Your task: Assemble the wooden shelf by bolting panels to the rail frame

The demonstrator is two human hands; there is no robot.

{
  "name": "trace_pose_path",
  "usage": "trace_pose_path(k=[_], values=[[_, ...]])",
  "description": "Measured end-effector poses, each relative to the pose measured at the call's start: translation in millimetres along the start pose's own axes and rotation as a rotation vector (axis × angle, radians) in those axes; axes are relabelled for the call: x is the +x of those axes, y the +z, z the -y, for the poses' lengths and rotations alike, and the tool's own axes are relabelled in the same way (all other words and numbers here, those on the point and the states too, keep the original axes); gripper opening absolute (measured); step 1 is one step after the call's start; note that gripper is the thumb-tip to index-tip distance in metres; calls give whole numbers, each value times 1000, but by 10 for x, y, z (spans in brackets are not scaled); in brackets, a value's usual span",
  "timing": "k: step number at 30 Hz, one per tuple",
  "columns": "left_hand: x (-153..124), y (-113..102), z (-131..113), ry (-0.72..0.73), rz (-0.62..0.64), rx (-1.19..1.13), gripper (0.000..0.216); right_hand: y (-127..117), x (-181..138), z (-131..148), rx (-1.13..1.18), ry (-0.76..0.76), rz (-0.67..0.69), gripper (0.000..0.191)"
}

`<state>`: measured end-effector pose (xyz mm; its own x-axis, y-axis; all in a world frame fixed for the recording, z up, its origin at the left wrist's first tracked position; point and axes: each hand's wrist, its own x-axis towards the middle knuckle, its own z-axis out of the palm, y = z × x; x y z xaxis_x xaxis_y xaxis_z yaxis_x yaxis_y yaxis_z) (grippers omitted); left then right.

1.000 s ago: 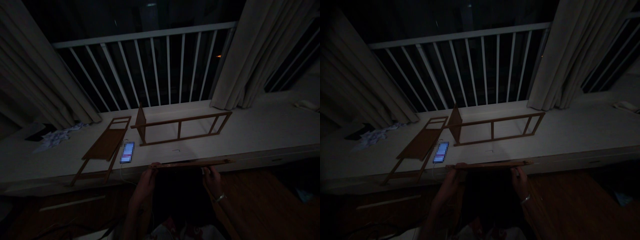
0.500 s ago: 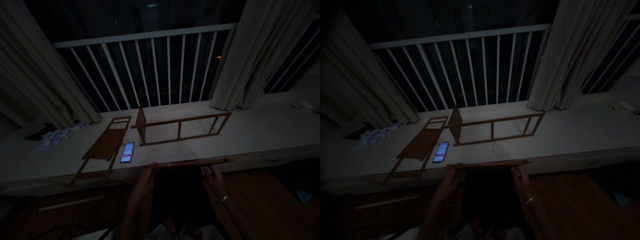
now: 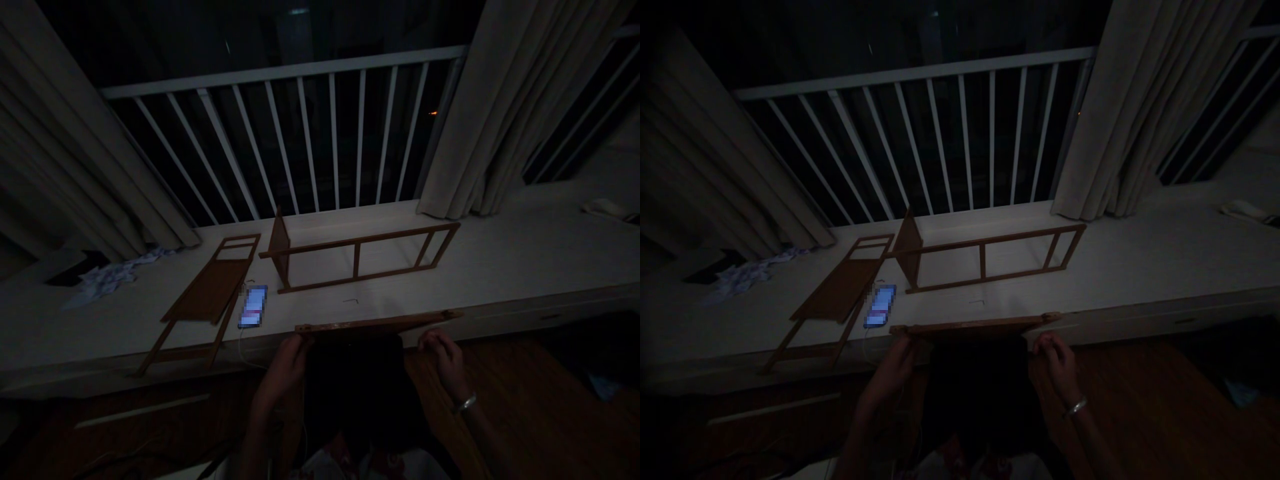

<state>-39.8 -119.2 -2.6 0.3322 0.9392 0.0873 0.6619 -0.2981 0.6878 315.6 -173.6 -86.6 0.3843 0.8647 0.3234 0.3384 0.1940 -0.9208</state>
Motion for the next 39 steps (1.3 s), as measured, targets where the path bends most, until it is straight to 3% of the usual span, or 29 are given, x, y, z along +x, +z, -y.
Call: trace_pose_path(k=[8, 14, 20, 26, 33, 39], values=[[22, -9, -15, -15, 5, -26, 29, 91, -19, 49, 72, 78, 92, 37], [37, -43, -83, -17, -5, -14, 27, 87, -2, -9, 85, 205, 45, 53], [34, -31, -46, -5, -2, -78, 28, 118, 9, -56, 83, 250, 30, 37], [42, -25, -40, 13, 4, -82, 27, 133, 14, -39, 67, 213, 51, 36], [44, -9, -2, -53, 1, -81, 28, 163, -56, 300, 124, 203, 115, 29], [52, 17, 53, -62, -13, -43, 30, 212, -89, 642, 73, 47, 168, 16]])
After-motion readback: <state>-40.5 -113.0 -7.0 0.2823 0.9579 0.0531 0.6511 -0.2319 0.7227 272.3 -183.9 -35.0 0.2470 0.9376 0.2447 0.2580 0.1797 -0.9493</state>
